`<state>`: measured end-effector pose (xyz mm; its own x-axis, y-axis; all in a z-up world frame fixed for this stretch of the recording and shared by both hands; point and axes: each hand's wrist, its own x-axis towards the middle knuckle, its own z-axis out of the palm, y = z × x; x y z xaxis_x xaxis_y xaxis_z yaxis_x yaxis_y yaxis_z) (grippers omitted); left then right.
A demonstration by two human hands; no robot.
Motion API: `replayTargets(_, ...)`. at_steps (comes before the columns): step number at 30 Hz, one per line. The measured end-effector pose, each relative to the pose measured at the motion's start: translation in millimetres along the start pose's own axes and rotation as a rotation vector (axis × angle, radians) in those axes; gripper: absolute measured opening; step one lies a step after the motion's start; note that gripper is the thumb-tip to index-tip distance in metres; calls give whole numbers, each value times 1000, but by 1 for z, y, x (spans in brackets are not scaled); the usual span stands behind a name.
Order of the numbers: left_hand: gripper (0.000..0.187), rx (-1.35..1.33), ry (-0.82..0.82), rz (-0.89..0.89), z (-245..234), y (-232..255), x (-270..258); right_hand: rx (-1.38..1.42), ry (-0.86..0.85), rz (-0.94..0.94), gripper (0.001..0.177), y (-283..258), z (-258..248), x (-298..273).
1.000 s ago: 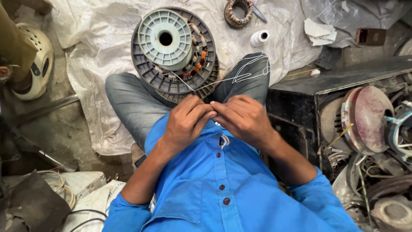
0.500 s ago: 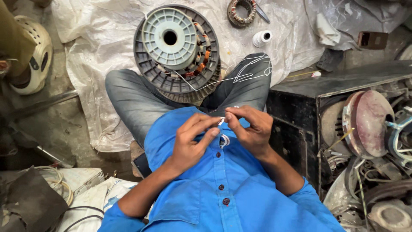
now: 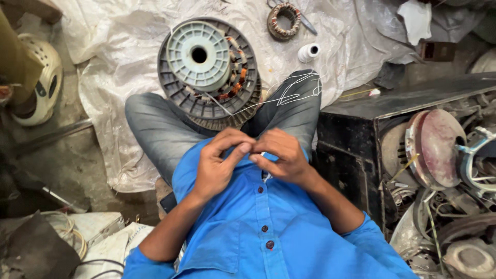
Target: The person sits on the floor and works on a motor stator, using scissors to cut copper wire and white thread. They manipulate the wire and thread around the stator slots, occasionally using a knife to adjust the components.
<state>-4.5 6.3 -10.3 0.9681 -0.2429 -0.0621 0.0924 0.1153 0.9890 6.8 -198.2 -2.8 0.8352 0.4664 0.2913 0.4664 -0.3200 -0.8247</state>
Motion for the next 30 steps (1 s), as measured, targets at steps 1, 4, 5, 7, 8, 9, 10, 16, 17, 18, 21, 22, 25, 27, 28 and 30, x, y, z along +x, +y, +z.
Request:
replayTargets(1,12,-20,10,18,-3,-2,-3,-24,9,-29,15,14,-5,1)
replayTargets(4,16,-59,26,3,-19,-9,-13,-22,99,75,12,74,-35,5)
replayTargets(5,18,-62,20,-44,-28,-11,-16,25,171,236,15,98,-47,9)
replayTargets(7,20,-93,20,-176,-47,-15,-22,-304,290,307,18,155,-76,25)
replayTargets(8,20,-122,25,-260,-56,-18,-23,-412,373,362,20,184,-90,33)
replayTargets(9,21,-149,32,-347,-64,-21,-25,-376,436,388,19,212,-102,40)
replayTargets(10,20,-226,33,-386,-71,-23,-26,-339,499,413,19,239,-113,45)
replayTargets(16,19,73,191,-435,-89,-4,-22,-731,153,629,16,366,-120,46)
replayTargets(17,18,181,227,-390,-91,4,-23,-733,165,645,17,379,-116,41)
replayTargets(18,18,290,261,-344,-92,10,-21,-735,176,660,18,391,-114,39)
replayTargets(21,15,442,215,-315,-92,28,-16,-679,198,668,20,413,-112,42)
replayTargets(22,15,410,171,-333,-91,32,-12,-653,212,658,22,420,-114,51)
replayTargets(25,15,365,34,-320,-79,36,-4,-660,211,704,34,436,-125,64)
replayTargets(27,15,422,-52,-214,-73,36,3,-668,180,762,44,444,-130,73)
replayTargets(28,15,407,-49,-250,-72,36,7,-671,166,788,48,450,-130,81)
replayTargets(30,17,367,-46,-342,-71,38,12,-659,115,867,54,458,-125,84)
